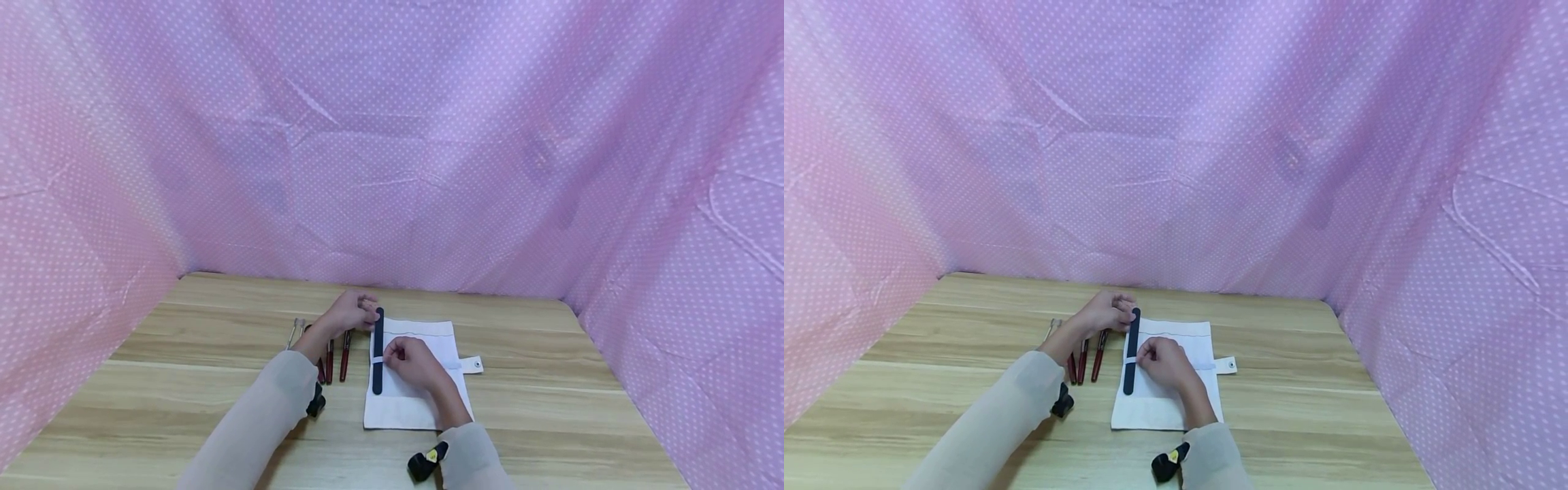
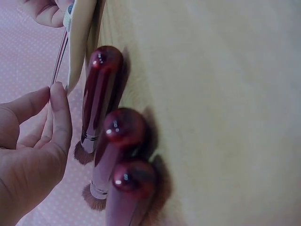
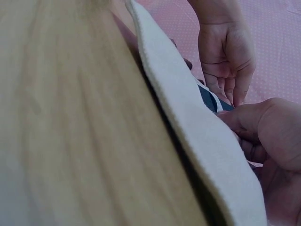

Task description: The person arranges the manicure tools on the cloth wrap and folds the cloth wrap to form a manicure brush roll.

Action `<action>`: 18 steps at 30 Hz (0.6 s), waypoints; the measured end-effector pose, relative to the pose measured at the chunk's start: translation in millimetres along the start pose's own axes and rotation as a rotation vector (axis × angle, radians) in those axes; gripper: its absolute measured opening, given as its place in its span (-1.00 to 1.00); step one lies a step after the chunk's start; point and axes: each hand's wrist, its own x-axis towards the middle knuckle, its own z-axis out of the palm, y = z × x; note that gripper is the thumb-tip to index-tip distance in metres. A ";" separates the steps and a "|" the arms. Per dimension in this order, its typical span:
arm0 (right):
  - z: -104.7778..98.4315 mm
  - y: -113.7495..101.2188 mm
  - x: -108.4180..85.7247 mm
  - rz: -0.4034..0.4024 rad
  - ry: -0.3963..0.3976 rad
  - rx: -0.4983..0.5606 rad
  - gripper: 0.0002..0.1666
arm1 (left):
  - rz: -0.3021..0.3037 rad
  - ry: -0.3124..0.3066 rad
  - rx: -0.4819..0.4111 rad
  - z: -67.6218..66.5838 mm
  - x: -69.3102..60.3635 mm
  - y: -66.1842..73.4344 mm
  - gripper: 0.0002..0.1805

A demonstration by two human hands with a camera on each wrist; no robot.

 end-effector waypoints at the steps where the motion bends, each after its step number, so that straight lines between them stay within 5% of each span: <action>1: 0.0 0.1 0.1 0.000 0.000 0.000 -0.87 | -0.001 0.000 -0.002 0.2 -0.2 -0.1 -0.64; 18: -0.4 -0.1 0.4 0.010 0.000 0.014 -0.88 | -0.004 -0.066 0.060 0.5 -7.9 4.2 -0.73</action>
